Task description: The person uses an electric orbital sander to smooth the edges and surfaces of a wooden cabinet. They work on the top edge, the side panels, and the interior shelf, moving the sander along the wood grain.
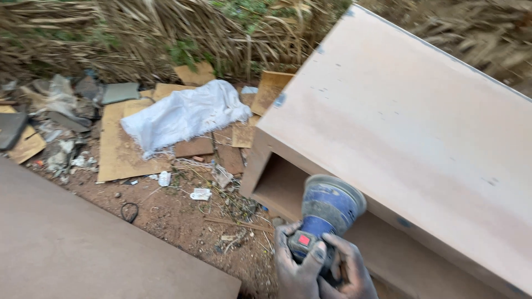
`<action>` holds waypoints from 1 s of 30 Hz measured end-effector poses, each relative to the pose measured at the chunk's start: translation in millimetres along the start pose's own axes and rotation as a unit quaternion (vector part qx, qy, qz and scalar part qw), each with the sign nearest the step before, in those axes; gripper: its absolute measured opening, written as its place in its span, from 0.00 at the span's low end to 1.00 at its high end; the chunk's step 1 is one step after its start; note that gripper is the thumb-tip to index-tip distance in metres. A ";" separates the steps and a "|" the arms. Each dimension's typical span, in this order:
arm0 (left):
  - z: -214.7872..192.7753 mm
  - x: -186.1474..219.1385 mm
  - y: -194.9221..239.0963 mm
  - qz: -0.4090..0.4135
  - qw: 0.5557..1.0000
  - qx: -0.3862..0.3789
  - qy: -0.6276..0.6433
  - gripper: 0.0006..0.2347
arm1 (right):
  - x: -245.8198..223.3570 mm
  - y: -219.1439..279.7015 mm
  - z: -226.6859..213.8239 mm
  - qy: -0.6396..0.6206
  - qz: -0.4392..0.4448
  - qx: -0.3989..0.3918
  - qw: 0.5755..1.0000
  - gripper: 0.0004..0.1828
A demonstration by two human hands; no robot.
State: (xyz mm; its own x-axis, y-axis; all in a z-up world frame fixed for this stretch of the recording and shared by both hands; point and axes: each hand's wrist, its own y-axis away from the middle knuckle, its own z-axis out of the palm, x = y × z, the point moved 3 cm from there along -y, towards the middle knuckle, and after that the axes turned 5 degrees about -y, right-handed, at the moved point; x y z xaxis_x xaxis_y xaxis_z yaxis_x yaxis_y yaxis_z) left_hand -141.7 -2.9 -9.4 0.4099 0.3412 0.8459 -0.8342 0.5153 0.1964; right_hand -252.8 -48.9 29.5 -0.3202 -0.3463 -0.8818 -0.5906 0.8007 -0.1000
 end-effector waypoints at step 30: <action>121.0 19.4 164.4 -0.215 0.951 -0.143 -0.171 0.40 | -23.4 96.3 -149.1 -0.046 0.142 0.023 0.989 0.53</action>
State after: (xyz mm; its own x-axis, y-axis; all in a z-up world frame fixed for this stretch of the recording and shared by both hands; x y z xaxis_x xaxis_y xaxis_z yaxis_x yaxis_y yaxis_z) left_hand -315.5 -6.7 99.3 0.5051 -0.2004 0.8395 -0.4621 0.7587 0.4592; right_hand -412.6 -36.5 109.2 -0.3974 -0.0600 -0.9157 -0.4515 0.8815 0.1382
